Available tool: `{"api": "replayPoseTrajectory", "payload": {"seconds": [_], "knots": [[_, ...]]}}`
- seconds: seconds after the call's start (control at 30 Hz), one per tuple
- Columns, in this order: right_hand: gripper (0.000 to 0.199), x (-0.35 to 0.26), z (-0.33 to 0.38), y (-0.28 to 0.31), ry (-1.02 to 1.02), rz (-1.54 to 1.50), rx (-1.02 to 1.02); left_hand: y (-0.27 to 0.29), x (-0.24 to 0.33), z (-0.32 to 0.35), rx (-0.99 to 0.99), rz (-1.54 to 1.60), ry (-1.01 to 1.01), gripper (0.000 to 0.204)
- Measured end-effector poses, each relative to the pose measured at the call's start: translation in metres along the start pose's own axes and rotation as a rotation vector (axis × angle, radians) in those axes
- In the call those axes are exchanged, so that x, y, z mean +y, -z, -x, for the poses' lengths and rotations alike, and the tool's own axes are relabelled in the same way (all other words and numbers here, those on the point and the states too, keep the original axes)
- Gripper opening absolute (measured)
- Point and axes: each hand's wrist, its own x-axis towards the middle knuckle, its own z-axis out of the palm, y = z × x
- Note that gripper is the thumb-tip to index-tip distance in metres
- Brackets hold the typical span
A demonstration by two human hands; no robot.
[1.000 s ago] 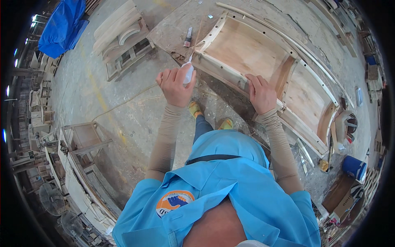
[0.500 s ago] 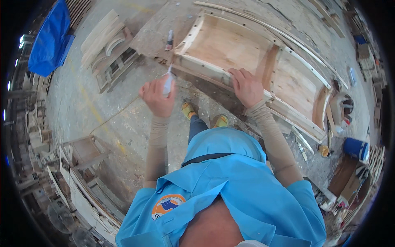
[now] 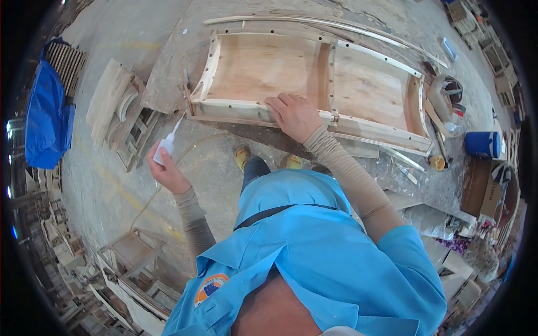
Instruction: The person applies glue to a wooden frame and inserts thin wooden strips into pre-drilled holes. They use a utility knife to trim the excess length of the strips flush with the frame surface. The process is repeated for multiple strips along the frame.
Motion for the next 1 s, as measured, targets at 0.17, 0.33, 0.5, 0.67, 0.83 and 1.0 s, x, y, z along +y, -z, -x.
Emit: {"api": "replayPoseTrajectory", "payload": {"seconds": [0.17, 0.33, 0.5, 0.67, 0.83, 1.0], "knots": [[0.017, 0.001, 0.002, -0.007, -0.029, 0.039, -0.023, -0.007, -0.019, -0.036, -0.091, 0.493, 0.314, 0.032], [0.02, -0.004, -0.002, -0.006, -0.101, 0.078, -0.007, -0.026, -0.018, -0.083, -0.224, 0.769, 0.539, 0.034], [0.02, -0.007, -0.002, -0.005, -0.21, 0.085, 0.022, -0.046, -0.026, -0.136, -0.436, 0.86, 0.511, 0.038], [0.038, -0.04, 0.011, -0.005, -0.348, 0.156, 0.201, -0.068, -0.033, -0.17, -0.554, 0.928, 0.531, 0.038], [0.06, -0.087, 0.033, -0.021, -0.68, 0.306, 0.145, -0.09, -0.05, -0.202, -0.707, 0.98, 0.559, 0.04], [0.071, -0.11, 0.041, -0.036, -0.866, 0.323, 0.138, -0.108, -0.055, -0.22, -0.759, 1.013, 0.585, 0.036]]}}
